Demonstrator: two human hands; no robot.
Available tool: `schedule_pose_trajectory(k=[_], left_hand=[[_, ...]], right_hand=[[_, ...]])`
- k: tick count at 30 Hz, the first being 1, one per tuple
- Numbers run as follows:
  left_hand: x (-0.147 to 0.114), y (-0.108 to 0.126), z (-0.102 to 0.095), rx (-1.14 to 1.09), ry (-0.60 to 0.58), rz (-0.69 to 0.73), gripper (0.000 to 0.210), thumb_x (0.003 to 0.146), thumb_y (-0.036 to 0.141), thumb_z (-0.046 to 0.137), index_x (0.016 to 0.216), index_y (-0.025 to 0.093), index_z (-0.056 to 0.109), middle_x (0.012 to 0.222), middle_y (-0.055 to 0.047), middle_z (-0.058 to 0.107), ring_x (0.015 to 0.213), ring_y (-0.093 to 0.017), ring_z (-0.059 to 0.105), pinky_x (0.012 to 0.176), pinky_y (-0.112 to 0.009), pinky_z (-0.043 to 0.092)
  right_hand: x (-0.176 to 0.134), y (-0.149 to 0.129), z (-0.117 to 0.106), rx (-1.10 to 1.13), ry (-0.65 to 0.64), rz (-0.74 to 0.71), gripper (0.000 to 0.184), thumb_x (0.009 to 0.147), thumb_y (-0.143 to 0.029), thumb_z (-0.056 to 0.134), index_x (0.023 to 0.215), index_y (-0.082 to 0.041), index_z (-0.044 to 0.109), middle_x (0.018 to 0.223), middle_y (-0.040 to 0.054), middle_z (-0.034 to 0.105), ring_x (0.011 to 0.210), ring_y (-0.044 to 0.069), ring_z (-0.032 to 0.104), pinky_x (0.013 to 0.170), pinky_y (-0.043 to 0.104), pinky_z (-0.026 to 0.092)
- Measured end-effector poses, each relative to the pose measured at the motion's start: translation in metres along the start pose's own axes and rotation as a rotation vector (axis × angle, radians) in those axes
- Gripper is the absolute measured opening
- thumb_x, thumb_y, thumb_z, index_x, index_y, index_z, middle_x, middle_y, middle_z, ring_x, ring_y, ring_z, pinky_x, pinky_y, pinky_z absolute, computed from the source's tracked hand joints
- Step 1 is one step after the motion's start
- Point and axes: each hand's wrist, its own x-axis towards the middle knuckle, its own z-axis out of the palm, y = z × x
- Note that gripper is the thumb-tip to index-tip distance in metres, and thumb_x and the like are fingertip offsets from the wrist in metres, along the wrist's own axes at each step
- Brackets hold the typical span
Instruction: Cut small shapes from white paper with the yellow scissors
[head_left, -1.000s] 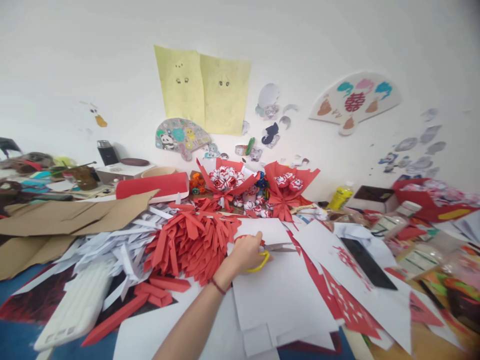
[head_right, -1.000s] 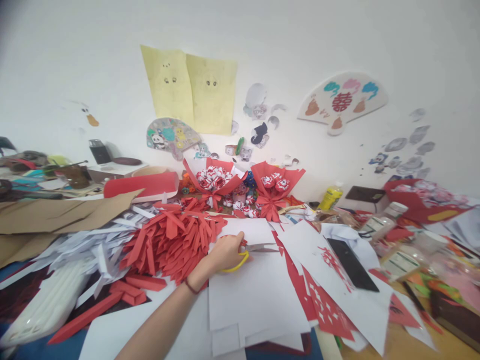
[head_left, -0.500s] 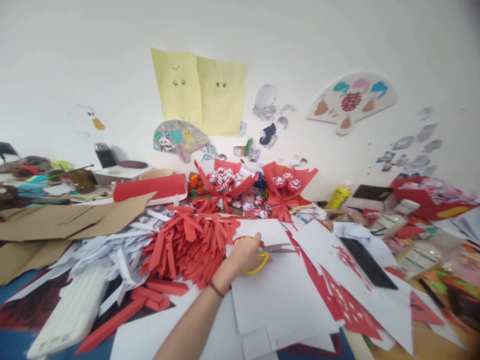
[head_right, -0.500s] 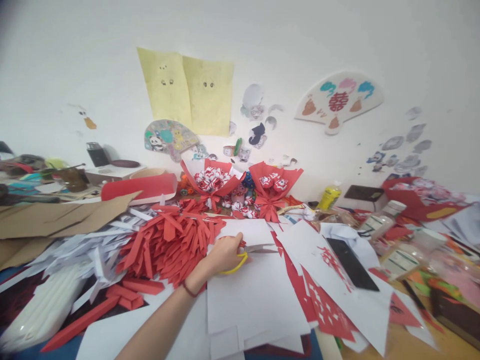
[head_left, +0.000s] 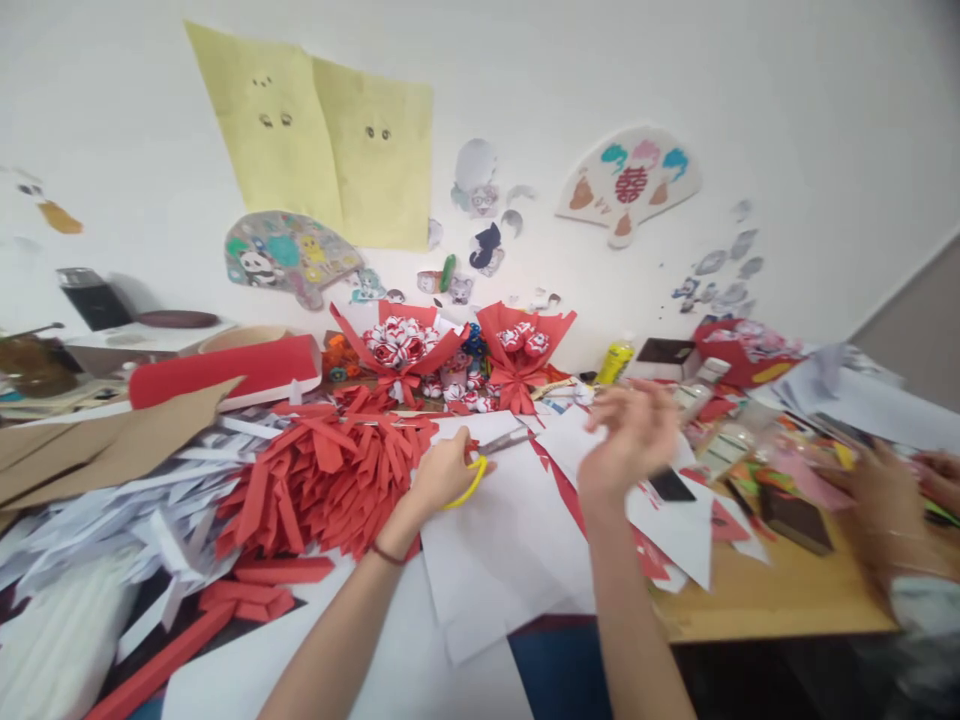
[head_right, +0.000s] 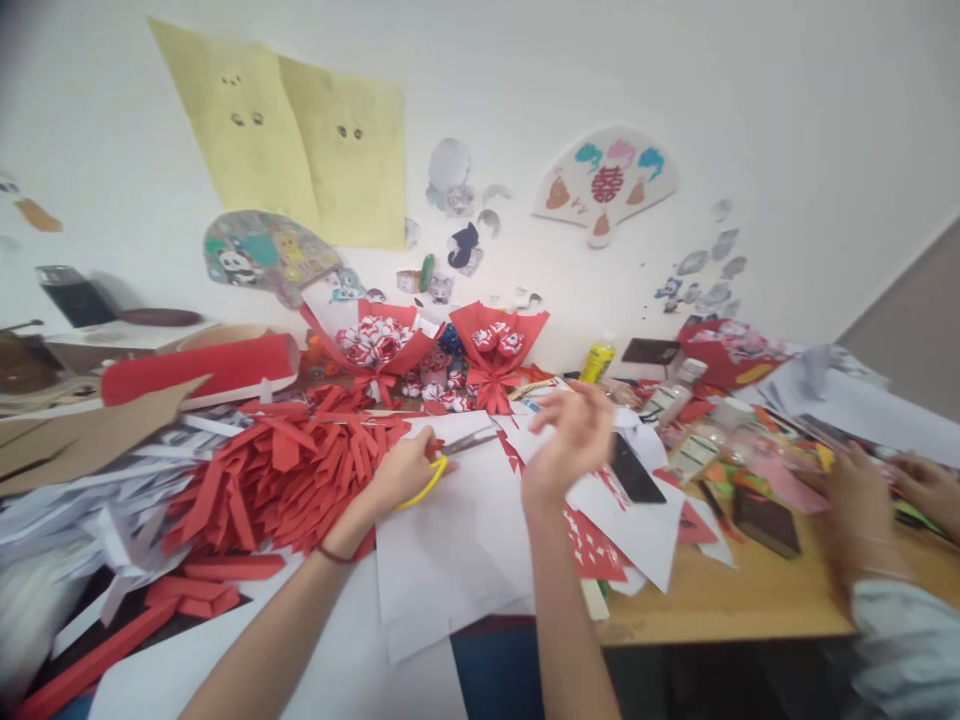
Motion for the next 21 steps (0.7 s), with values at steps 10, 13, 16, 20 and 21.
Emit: schedule_pose_trajectory(k=[10,13,16,20,21], left_hand=[[0.011,-0.008,-0.006,-0.098,0.139,-0.182,0.04,0.08,0.059,0.056,0.085,0.021,0.048,0.08,-0.005,0.064,0.074,-0.02,0.061,0.06,-0.025,0.035],[0.01,-0.006,-0.008,-0.113,0.147,-0.183,0.039,0.08,0.059,0.056,0.083,0.021,0.047,0.079,-0.005,0.064,0.072,-0.02,0.06,0.06,-0.025,0.035],[0.009,-0.006,-0.008,-0.109,0.149,-0.179,0.039,0.079,0.058,0.057,0.083,0.021,0.047,0.077,-0.005,0.064,0.071,-0.02,0.06,0.059,-0.025,0.034],[0.009,-0.005,-0.006,-0.069,0.159,-0.177,0.034,0.079,0.054,0.057,0.085,0.022,0.048,0.076,-0.005,0.065,0.072,-0.022,0.062,0.059,-0.026,0.033],[0.008,-0.004,-0.006,-0.056,0.163,-0.174,0.033,0.08,0.053,0.057,0.086,0.022,0.048,0.077,-0.006,0.066,0.073,-0.023,0.062,0.06,-0.026,0.033]], right_hand=[[-0.033,0.099,-0.02,-0.77,-0.748,0.244,0.019,0.07,-0.01,0.059,0.081,-0.021,0.071,0.075,0.001,0.069,0.069,0.015,0.061,0.07,0.026,0.043],[-0.029,0.095,-0.033,-0.849,-0.858,0.263,0.013,0.069,-0.015,0.069,0.079,-0.022,0.072,0.077,0.0013,0.069,0.072,0.016,0.06,0.071,0.026,0.04],[-0.028,0.092,-0.042,-0.874,-0.941,0.284,0.016,0.065,-0.024,0.079,0.08,-0.023,0.073,0.078,0.0003,0.067,0.073,0.015,0.059,0.07,0.026,0.04],[-0.029,0.094,-0.045,-0.825,-0.958,0.306,0.021,0.058,-0.021,0.083,0.076,-0.022,0.071,0.076,-0.0012,0.064,0.073,0.014,0.057,0.072,0.025,0.04],[-0.03,0.095,-0.044,-0.796,-0.941,0.311,0.02,0.058,-0.021,0.082,0.075,-0.021,0.071,0.075,-0.0011,0.063,0.073,0.014,0.057,0.072,0.026,0.04]])
